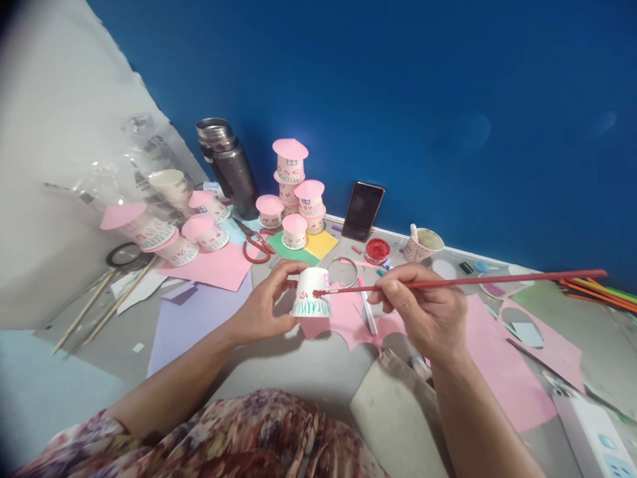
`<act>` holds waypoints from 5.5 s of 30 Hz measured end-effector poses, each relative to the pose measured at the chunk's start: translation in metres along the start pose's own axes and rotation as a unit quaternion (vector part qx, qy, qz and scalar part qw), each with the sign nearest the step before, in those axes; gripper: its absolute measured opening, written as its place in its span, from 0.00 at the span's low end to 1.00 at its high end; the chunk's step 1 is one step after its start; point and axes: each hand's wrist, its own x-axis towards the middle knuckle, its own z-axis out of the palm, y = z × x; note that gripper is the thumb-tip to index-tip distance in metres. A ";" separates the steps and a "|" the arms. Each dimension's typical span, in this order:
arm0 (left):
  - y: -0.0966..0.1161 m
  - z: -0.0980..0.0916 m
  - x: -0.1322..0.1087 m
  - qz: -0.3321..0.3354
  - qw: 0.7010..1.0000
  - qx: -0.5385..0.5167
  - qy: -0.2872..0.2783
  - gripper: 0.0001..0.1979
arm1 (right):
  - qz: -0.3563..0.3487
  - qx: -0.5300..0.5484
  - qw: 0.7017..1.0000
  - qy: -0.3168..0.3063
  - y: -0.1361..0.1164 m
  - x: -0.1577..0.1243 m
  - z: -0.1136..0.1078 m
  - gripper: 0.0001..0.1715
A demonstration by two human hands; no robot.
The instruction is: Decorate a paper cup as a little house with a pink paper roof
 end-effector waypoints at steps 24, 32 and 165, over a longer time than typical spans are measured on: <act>0.000 0.001 0.000 -0.002 1.000 0.009 -0.007 0.38 | 0.001 -0.004 1.000 -0.013 0.000 0.000 -0.001 0.14; -0.001 0.002 0.000 -0.007 1.000 -0.011 0.001 0.38 | -0.009 0.018 0.999 0.025 0.001 0.003 -0.009 0.13; -0.005 0.010 0.003 -0.058 0.937 -0.340 -0.051 0.37 | -0.050 0.059 0.996 0.036 -0.002 0.004 -0.014 0.13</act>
